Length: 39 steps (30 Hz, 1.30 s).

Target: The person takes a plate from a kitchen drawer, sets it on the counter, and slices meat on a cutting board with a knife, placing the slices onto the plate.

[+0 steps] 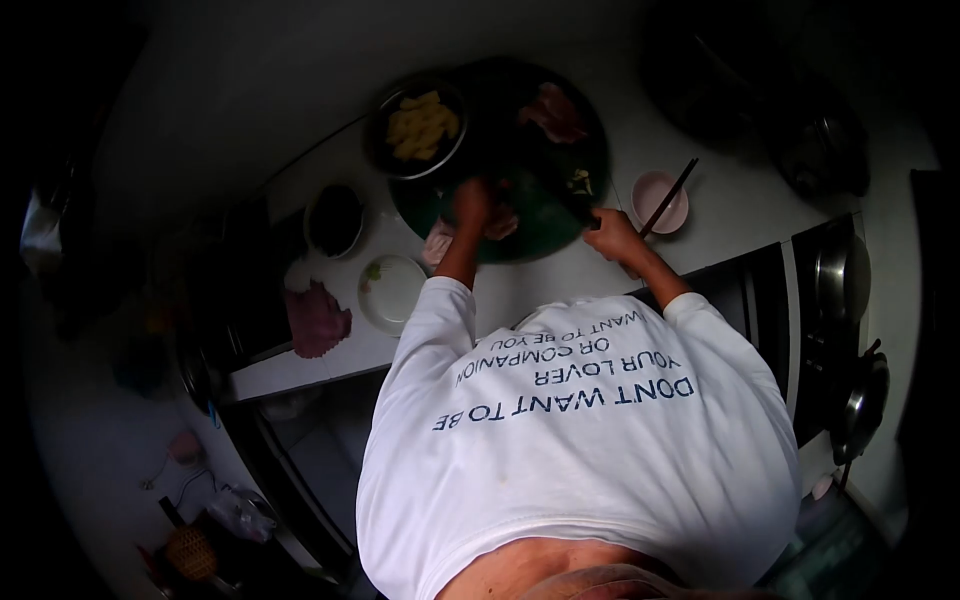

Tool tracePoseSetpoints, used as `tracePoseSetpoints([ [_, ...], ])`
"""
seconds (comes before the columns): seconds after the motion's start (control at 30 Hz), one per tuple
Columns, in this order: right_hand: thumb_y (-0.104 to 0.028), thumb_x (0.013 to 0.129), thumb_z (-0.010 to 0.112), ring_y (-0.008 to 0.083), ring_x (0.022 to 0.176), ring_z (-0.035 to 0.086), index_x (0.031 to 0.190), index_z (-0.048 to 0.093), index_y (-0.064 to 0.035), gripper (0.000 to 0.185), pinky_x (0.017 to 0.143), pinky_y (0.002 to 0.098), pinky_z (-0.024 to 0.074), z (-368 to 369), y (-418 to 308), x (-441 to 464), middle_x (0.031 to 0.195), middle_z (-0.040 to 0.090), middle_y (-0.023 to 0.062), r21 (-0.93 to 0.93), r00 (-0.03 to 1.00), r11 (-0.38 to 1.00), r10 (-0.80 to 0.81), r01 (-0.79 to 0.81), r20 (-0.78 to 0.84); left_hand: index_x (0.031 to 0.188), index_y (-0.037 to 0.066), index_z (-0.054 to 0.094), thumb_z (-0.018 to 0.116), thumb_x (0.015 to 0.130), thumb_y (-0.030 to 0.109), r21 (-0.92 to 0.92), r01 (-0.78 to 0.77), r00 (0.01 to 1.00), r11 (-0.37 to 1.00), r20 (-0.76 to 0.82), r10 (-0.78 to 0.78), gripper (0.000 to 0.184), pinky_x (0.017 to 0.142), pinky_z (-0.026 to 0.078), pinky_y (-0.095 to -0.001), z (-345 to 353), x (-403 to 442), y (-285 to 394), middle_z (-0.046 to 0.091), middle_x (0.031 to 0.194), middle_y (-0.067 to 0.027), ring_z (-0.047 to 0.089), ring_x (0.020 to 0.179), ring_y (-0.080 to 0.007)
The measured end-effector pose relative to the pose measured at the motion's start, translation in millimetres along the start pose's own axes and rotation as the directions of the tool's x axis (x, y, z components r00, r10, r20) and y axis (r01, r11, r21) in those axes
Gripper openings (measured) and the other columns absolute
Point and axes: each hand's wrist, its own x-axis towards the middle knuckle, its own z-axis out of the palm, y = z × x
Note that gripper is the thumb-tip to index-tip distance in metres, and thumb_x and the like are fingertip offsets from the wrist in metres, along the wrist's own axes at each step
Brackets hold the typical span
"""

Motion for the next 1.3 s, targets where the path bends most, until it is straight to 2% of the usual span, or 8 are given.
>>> tracePoseSetpoints([
  [0.1, -0.013, 0.071, 0.057, 0.0323, 0.075, 0.064, 0.1, 0.063, 0.003, 0.034, 0.066, 0.0368, 0.0485, 8.8, 19.9, 0.6, 0.083, 0.065, 0.0233, -0.117, 0.997, 0.991, -0.069, 0.07, 0.019, 0.088, 0.011, 0.072, 0.063, 0.075, 0.021, -0.288, 0.093, 0.994, 0.953, -0.036, -0.108, 0.019, 0.065, 0.051, -0.042, 17.8, -2.3, 3.6, 0.068, 0.086, -0.0165, 0.067, 0.08, -0.0327],
  [0.2, -0.013, 0.07, 0.056, 0.0372, 0.084, 0.064, 0.103, 0.063, 0.0024, 0.037, 0.074, 0.0397, 0.049, 16.4, 25.5, 0.4, 0.088, 0.065, 0.0251, -0.114, 0.997, 0.99, -0.081, 0.082, 0.012, 0.09, 0.012, 0.073, 0.061, 0.075, 0.017, -0.376, 0.068, 0.993, 0.924, -0.066, -0.1, 0.02, 0.065, 0.051, -0.0386, 22.8, -5.4, 3.3, 0.068, 0.084, -0.0161, 0.068, 0.077, -0.0302],
  [0.5, -0.014, 0.069, 0.058, 0.0377, 0.091, 0.063, 0.11, 0.062, 0.0038, 0.044, 0.081, 0.0397, 0.0498, 9.6, 25.4, 18.0, 0.093, 0.065, 0.0255, -0.24, 0.99, 0.96, -0.132, 0.142, 0.056, 0.084, 0.014, 0.074, 0.057, 0.072, 0.013, -0.253, -0.008, 0.995, 0.967, -0.095, -0.017, 0.02, 0.065, 0.052, -0.038, 2.0, -5.8, 12.9, 0.068, 0.079, -0.0148, 0.068, 0.075, -0.0313],
  [0.8, -0.011, 0.072, 0.054, 0.0306, 0.051, 0.061, 0.101, 0.06, 0.0079, 0.035, 0.047, 0.0388, 0.0491, -11.5, -24.4, 30.9, 0.076, 0.064, 0.0246, -0.275, 0.965, 0.96, 0.116, -0.049, 0.233, 0.08, 0.015, 0.074, 0.058, 0.072, 0.014, -0.249, -0.07, 0.985, 0.966, -0.169, 0.028, 0.018, 0.064, 0.052, -0.0401, 12.1, 1.0, 4.7, 0.067, 0.078, -0.0158, 0.067, 0.072, -0.0325],
  [1.0, -0.009, 0.076, 0.055, 0.0249, 0.045, 0.057, 0.101, 0.06, 0.0074, 0.03, 0.043, 0.0371, 0.0448, 24.7, -18.5, 78.0, 0.065, 0.061, 0.0184, -0.303, 0.973, 0.953, 0.083, -0.013, 0.217, 0.083, 0.012, 0.073, 0.059, 0.073, 0.016, -0.149, -0.115, 0.984, 0.982, -0.152, 0.092, 0.017, 0.063, 0.052, -0.0413, 17.8, -9.9, 6.3, 0.067, 0.08, -0.017, 0.065, 0.07, -0.0351],
  [1.1, -0.01, 0.076, 0.057, 0.0305, 0.056, 0.062, 0.105, 0.06, 0.0063, 0.033, 0.053, 0.0401, 0.049, 38.7, -13.2, 73.3, 0.071, 0.063, 0.0214, -0.316, 0.987, 0.941, -0.081, 0.121, 0.137, 0.086, 0.01, 0.071, 0.062, 0.074, 0.019, -0.102, -0.159, 0.98, 0.982, -0.133, 0.145, 0.017, 0.064, 0.052, -0.0419, 15.7, -17.7, 3.2, 0.067, 0.083, -0.0179, 0.065, 0.074, -0.036],
  [1.2, -0.014, 0.073, 0.059, 0.0414, 0.09, 0.062, 0.099, 0.063, 0.0051, 0.032, 0.079, 0.0447, 0.0497, 57.0, -1.8, 55.8, 0.091, 0.064, 0.0276, -0.363, 0.979, 0.912, -0.206, 0.191, -0.002, 0.085, 0.009, 0.07, 0.064, 0.075, 0.021, -0.368, -0.182, 0.973, 0.912, -0.199, 0.114, 0.017, 0.067, 0.052, -0.0426, 14.7, -22.8, 2.3, 0.066, 0.085, -0.0189, 0.065, 0.078, -0.0363],
  [1.3, -0.015, 0.073, 0.059, 0.0407, 0.09, 0.062, 0.106, 0.062, 0.0009, 0.036, 0.079, 0.0453, 0.0495, 62.1, -10.0, 30.1, 0.093, 0.064, 0.0265, -0.41, 0.979, 0.9, -0.193, 0.147, -0.073, 0.087, 0.008, 0.069, 0.063, 0.078, 0.022, -0.376, -0.048, 0.998, 0.926, -0.066, 0.025, 0.017, 0.069, 0.052, -0.0427, -2.8, -28.9, -6.2, 0.067, 0.085, -0.0191, 0.065, 0.082, -0.0371],
])
